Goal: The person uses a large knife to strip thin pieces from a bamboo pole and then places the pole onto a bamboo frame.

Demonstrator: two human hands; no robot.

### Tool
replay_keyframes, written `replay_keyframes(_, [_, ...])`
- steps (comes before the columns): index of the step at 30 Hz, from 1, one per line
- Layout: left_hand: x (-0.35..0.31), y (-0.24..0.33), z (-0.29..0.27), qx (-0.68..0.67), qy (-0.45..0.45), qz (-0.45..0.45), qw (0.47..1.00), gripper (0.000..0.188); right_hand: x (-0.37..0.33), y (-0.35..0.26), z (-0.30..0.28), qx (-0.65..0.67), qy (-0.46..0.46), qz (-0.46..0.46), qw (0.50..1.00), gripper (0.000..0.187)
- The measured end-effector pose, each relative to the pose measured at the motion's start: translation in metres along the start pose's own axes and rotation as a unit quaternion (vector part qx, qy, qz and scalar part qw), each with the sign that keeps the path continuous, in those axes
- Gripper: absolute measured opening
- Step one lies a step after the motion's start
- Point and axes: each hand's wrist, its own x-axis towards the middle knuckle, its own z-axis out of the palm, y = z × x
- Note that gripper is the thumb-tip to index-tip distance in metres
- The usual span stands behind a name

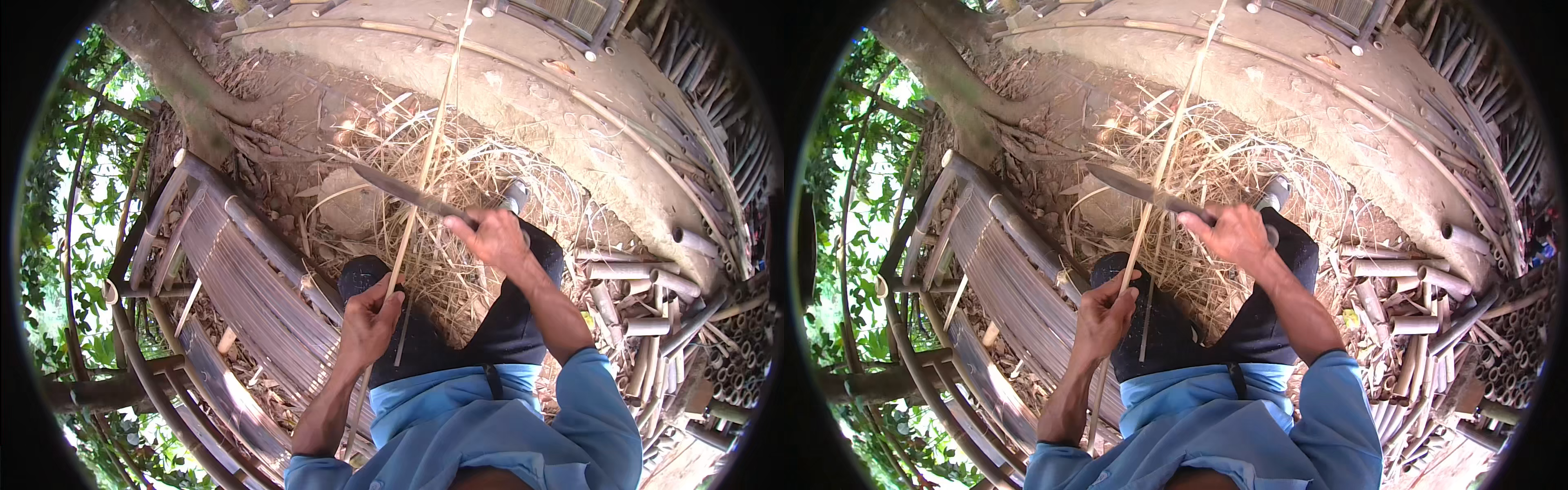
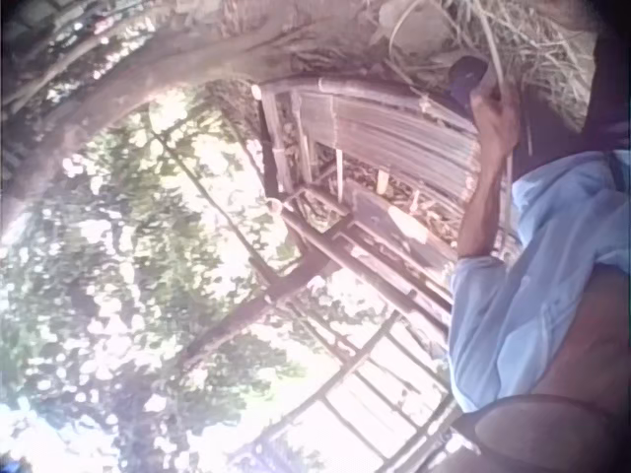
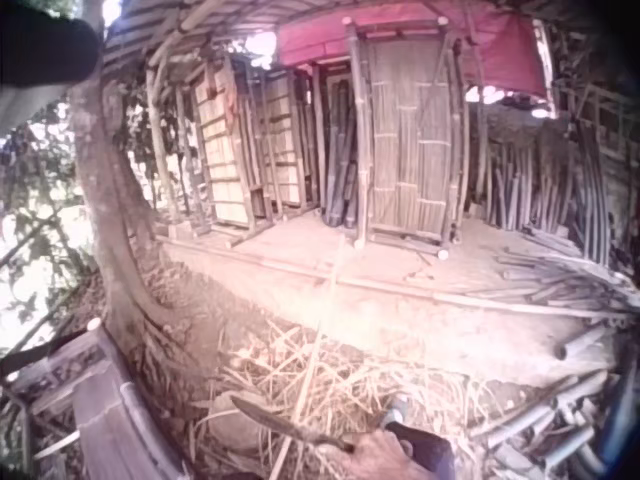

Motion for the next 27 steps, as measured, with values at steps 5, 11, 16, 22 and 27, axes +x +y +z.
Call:
replay_keyframes(5, [-0.01,-0.002,-0.007,0.005,-0.003,-0.005,1.0,0.031,-0.03,-0.023,0.014,-0.002,-0.039,-0.247,0.968,0.077])
replay_keyframes(11, [-0.029,0.003,-0.012,-0.042,0.009,-0.063,0.997,0.029,-0.002,-0.006,0.013,-0.041,-0.025,-0.14,0.989,0.076])
replay_keyframes(16, [-0.08,-0.01,-0.03,0.029,0.002,-0.084,0.996,0.027,0.045,0.04,0.0,-0.092,0.066,-0.094,0.989,0.086])
replay_keyframes(22, [-0.175,-0.008,-0.04,0.012,-0.036,-0.166,0.985,0.027,0.135,0.256,-0.113,-0.536,0.112,-0.075,0.833,0.052])
replay_keyframes(27, [-0.165,0.007,-0.044,0.009,-0.004,-0.252,0.968,0.038,0.109,0.101,-0.085,-0.012,0.058,0.183,0.981,0.088])
